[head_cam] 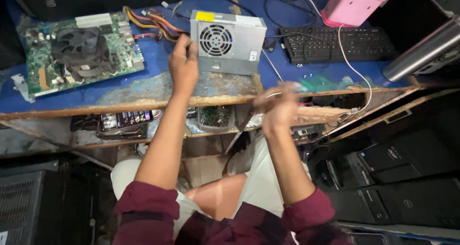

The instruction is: The person handles a computer power supply unit, rotates it to inspect the exterior, opens the casing to reveal internal components, and uses a screwdriver to work on the unit. The person continues to manipulate the power supply and its wires throughout the clip.

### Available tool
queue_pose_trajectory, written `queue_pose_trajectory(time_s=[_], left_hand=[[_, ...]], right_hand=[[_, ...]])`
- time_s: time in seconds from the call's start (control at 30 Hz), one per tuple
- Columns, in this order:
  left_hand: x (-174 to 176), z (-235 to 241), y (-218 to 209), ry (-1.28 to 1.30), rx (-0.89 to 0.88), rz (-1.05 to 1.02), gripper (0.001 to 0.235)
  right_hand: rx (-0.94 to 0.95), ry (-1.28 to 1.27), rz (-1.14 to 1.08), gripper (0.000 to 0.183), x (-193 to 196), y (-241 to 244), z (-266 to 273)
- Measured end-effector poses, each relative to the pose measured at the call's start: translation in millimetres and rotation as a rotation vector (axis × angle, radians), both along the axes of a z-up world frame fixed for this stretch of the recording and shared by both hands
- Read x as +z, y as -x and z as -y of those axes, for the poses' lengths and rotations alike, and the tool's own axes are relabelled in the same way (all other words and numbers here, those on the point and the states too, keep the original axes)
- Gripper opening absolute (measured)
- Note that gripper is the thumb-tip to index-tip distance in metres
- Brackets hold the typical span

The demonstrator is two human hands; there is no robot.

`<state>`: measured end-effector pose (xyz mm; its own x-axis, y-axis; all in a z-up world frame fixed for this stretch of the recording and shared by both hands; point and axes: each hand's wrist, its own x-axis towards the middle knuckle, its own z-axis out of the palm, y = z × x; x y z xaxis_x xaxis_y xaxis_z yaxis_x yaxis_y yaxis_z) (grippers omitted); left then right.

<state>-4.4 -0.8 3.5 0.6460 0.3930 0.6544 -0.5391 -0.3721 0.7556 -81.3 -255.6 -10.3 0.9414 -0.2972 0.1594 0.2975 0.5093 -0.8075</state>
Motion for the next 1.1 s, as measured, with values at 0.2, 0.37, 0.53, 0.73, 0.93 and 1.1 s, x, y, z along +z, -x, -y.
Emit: queue_pose_trajectory(time_s=[0.2, 0.37, 0.53, 0.73, 0.93, 1.1], left_hand=[[-2, -2, 0, 0.024, 0.01, -0.045, 0.011], [0, 1, -3, 0.016, 0.012, -0.073, 0.01], [-6, -4, -1, 0.03, 0.002, -0.026, 0.011], [-10, -5, -10, 0.062, -0.026, -0.051, 0.013], [-6, -3, -7, 0.063, -0.045, -0.013, 0.01], [-11, -7, -6, 0.059, -0.026, -0.059, 0.012]], right_hand=[[0.225, -0.205, 0.197, 0.031, -6, -3, -9], [0.329, -0.027, -0.09, 0.02, -4, -3, -9], [0.17, -0.203, 0.252, 0.03, 0, 3, -13], [0.372, -0.028, -0.006, 0.027, 23, 15, -17], [0.297, 0.015, 0.067, 0.032, 24, 15, -34], [-0.042, -0.365, 0.27, 0.037, 24, 15, -33]])
